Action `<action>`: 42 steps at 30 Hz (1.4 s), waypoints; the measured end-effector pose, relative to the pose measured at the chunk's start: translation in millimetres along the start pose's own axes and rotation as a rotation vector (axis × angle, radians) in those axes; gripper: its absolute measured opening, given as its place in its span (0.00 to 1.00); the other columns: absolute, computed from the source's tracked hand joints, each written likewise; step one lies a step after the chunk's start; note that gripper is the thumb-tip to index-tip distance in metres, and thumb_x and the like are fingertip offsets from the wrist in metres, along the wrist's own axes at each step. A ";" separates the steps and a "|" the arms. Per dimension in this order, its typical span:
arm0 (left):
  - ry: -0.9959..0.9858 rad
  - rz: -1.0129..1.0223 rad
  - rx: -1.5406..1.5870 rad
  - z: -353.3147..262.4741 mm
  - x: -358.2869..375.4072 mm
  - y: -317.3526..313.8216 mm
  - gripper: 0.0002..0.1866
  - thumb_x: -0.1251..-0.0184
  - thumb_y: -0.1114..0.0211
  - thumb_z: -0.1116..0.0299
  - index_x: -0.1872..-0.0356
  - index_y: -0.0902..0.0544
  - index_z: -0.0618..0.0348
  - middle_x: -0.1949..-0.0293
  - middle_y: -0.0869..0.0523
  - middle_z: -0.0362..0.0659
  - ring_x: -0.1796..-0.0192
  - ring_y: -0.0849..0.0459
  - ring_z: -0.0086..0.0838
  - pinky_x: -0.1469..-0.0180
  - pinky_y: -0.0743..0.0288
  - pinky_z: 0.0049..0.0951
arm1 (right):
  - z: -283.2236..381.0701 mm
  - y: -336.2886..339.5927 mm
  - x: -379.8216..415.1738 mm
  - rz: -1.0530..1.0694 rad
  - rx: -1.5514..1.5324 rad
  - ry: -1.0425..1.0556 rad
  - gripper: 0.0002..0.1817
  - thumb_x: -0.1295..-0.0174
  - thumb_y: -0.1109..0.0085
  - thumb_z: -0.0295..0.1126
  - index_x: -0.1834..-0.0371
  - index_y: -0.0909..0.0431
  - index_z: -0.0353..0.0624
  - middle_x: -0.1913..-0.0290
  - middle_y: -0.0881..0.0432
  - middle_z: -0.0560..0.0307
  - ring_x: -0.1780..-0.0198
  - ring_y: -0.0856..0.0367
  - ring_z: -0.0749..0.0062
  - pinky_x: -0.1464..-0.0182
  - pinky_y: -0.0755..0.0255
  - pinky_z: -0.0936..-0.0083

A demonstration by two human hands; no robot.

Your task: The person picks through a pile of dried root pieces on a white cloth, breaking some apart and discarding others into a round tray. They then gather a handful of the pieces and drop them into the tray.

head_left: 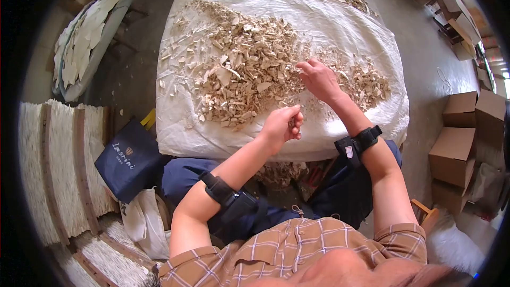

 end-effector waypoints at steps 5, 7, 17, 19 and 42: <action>-0.017 0.016 0.000 -2.8 0.4 -1.4 0.12 0.37 0.50 0.62 0.78 0.29 0.56 0.82 0.27 0.36 0.82 0.31 0.19 0.74 0.30 0.26 | -12.6 -2.7 -8.7 0.041 0.147 -0.072 0.06 0.54 0.50 0.24 0.74 0.23 0.44 0.69 0.26 0.52 0.65 0.25 0.59 0.64 0.29 0.68; -0.027 0.023 0.010 -3.6 0.5 -1.4 0.12 0.37 0.50 0.62 0.78 0.29 0.56 0.82 0.27 0.35 0.82 0.31 0.18 0.74 0.30 0.25 | -22.4 3.4 -9.6 0.052 0.220 -0.146 0.06 0.54 0.51 0.23 0.76 0.23 0.44 0.69 0.26 0.52 0.65 0.25 0.59 0.64 0.29 0.68; -0.039 -0.003 0.013 -3.0 -0.2 -6.2 0.12 0.38 0.50 0.63 0.79 0.29 0.57 0.83 0.29 0.35 0.83 0.32 0.18 0.77 0.31 0.24 | -28.6 -5.1 -15.8 -0.090 0.102 -0.125 0.06 0.49 0.50 0.27 0.70 0.24 0.46 0.69 0.27 0.53 0.64 0.26 0.60 0.62 0.31 0.68; -0.040 -0.002 0.014 -3.9 -0.4 -5.1 0.12 0.38 0.50 0.63 0.79 0.29 0.57 0.83 0.29 0.35 0.83 0.32 0.18 0.77 0.31 0.24 | -34.9 -11.3 -19.6 -0.073 0.119 -0.144 0.05 0.49 0.48 0.30 0.71 0.24 0.45 0.69 0.27 0.53 0.65 0.25 0.60 0.63 0.30 0.67; -0.021 0.008 -0.014 -0.3 -9.0 -11.1 0.12 0.38 0.50 0.62 0.78 0.29 0.56 0.81 0.29 0.36 0.82 0.33 0.19 0.73 0.31 0.25 | -33.3 17.9 20.0 -0.004 0.047 0.016 0.03 0.51 0.46 0.31 0.77 0.24 0.48 0.72 0.25 0.57 0.72 0.23 0.60 0.70 0.29 0.68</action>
Point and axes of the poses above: each hand's wrist, its own x-axis away from the middle knuckle, its own y-axis out of the back of the hand, z = x × y, the point moved 3 cm from there along -x, towards the middle knuckle
